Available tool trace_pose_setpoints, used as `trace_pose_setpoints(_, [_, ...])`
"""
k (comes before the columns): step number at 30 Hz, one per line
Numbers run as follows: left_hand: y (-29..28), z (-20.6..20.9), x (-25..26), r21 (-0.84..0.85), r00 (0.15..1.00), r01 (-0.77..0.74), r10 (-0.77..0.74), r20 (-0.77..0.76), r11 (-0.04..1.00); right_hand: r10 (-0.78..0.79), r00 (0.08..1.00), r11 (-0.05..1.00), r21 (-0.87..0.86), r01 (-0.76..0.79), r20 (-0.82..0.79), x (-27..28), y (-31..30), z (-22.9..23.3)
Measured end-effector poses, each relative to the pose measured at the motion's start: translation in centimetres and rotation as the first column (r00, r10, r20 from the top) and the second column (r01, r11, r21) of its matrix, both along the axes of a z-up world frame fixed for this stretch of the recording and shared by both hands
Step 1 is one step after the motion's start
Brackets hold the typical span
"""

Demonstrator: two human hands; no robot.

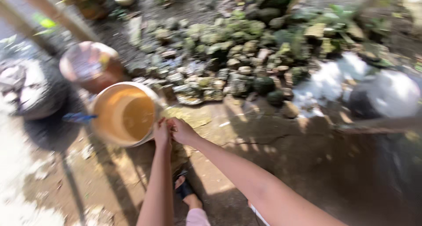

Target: The person washes clothes by hand in a large blue basin, rinses them individually in a smaller bucket, and then cleans the smaller bucket under a tap.

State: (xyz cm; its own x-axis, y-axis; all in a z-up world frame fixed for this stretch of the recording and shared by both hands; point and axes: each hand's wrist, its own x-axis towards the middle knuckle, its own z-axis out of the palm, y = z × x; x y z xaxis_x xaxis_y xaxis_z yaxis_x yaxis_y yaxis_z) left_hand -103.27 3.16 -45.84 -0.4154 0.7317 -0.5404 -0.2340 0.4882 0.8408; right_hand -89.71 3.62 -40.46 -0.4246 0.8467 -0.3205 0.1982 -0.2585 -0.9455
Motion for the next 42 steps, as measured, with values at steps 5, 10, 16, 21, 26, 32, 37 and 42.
trace_pose_setpoints(5, [-8.3,-2.7,-12.0,-0.220,0.987,-0.140,0.119,-0.105,0.966,0.281,0.847,0.900,0.183,-0.396,0.450,-11.6,-3.2,0.9])
trace_pose_setpoints(10, [-11.7,-4.5,-19.6,-0.337,0.970,-0.240,0.209,-0.128,0.910,0.373,0.433,0.623,0.124,-0.773,0.821,-18.8,-4.5,-0.2])
trace_pose_setpoints(16, [-10.0,-10.8,-23.9,-0.371,0.970,-0.236,0.238,-0.041,0.898,0.314,0.352,0.569,0.122,-0.813,0.882,-23.4,-3.2,-6.5])
trace_pose_setpoints(21, [-6.7,-15.4,-24.4,-0.400,0.983,-0.151,0.180,0.036,0.904,0.328,0.331,0.595,0.078,-0.800,0.885,-25.5,-1.3,-11.0])
trace_pose_setpoints(26, [-6.6,-17.3,-22.4,-0.223,0.919,-0.370,0.390,0.052,0.902,0.364,0.381,0.610,0.091,-0.787,0.850,-24.3,-2.9,-16.6])
trace_pose_setpoints(32, [-6.1,-8.9,-17.7,-0.391,0.895,-0.435,0.340,-0.289,0.811,0.165,0.628,0.632,0.407,-0.659,0.761,-20.7,-4.0,-12.5])
trace_pose_setpoints(37, [-4.1,-1.0,-14.1,-0.491,0.851,-0.184,-0.112,-0.513,0.852,0.469,0.672,0.879,-0.229,-0.419,0.572,-15.5,-1.2,0.1])
trace_pose_setpoints(42, [-0.4,0.0,-5.3,-0.441,0.929,0.097,-0.240,-0.281,0.892,0.069,0.868,0.995,0.024,-0.092,0.491,-4.8,-1.0,-5.5])
